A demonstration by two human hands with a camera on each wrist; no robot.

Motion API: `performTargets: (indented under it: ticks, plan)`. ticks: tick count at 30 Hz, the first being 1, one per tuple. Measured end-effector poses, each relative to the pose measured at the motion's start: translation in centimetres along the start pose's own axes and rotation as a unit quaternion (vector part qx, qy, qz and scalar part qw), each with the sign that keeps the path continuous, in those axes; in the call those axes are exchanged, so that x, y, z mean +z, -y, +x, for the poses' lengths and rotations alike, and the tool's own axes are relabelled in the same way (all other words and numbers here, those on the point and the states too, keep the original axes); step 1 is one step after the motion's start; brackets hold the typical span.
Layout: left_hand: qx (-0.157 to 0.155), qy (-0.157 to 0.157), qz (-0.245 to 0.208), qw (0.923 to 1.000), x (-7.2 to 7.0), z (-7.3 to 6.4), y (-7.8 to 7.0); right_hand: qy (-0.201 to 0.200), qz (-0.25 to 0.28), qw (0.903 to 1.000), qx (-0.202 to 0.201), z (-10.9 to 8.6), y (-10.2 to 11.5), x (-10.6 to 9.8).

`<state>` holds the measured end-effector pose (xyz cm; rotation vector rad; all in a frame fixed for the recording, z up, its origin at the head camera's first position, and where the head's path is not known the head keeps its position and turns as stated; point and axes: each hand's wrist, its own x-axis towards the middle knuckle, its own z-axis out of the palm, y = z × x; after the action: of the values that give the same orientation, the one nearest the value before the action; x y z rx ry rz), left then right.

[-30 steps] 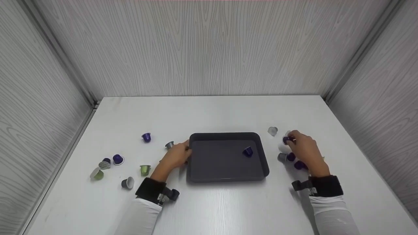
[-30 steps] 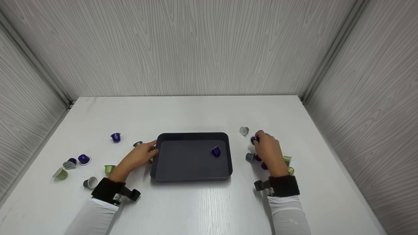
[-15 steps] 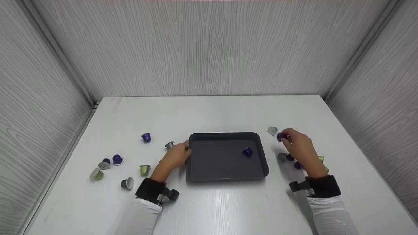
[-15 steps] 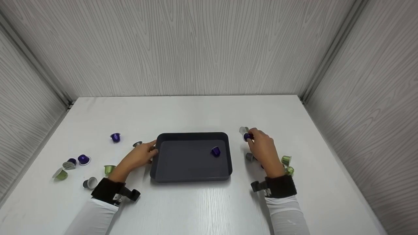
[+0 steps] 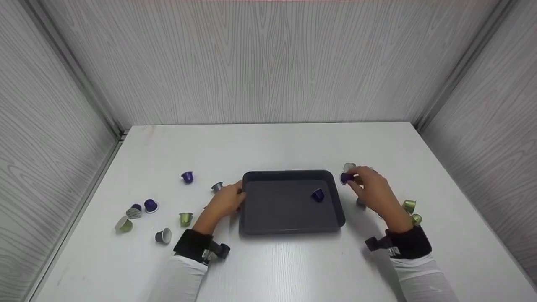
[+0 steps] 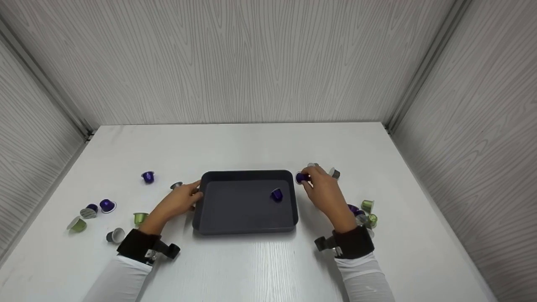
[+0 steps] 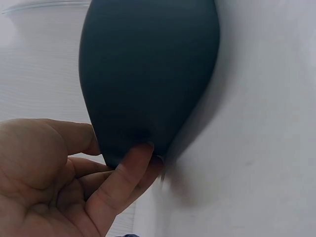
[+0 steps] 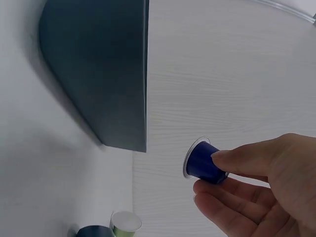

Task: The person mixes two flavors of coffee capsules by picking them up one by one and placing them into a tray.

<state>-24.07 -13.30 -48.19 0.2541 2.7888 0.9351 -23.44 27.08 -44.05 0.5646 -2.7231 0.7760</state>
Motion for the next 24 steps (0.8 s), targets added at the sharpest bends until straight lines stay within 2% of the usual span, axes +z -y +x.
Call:
performTargets:
  ticks: [4,10,16,20,24]
  plan:
    - [0.001,0.0,0.0,1.0,0.0,0.0,0.0,0.003,0.037,0.999,-0.024,0.0,0.9,0.5]
    - [0.001,-0.002,0.004,1.0,0.0,0.0,0.0,0.019,0.071,0.9965,-0.038,-0.1,2.1,0.9]
    - [0.017,-0.013,0.005,0.9998,0.1,-0.1,0.2,0.049,0.07,0.9952,-0.048,-0.2,3.3,1.4]
    - [0.031,-0.02,0.005,0.9993,0.2,-0.1,0.3,0.072,0.054,0.9945,-0.054,-0.2,3.9,2.1]
    - [0.032,-0.021,0.003,0.9993,0.2,-0.1,0.3,0.09,0.032,0.9938,-0.058,-0.3,4.3,2.6]
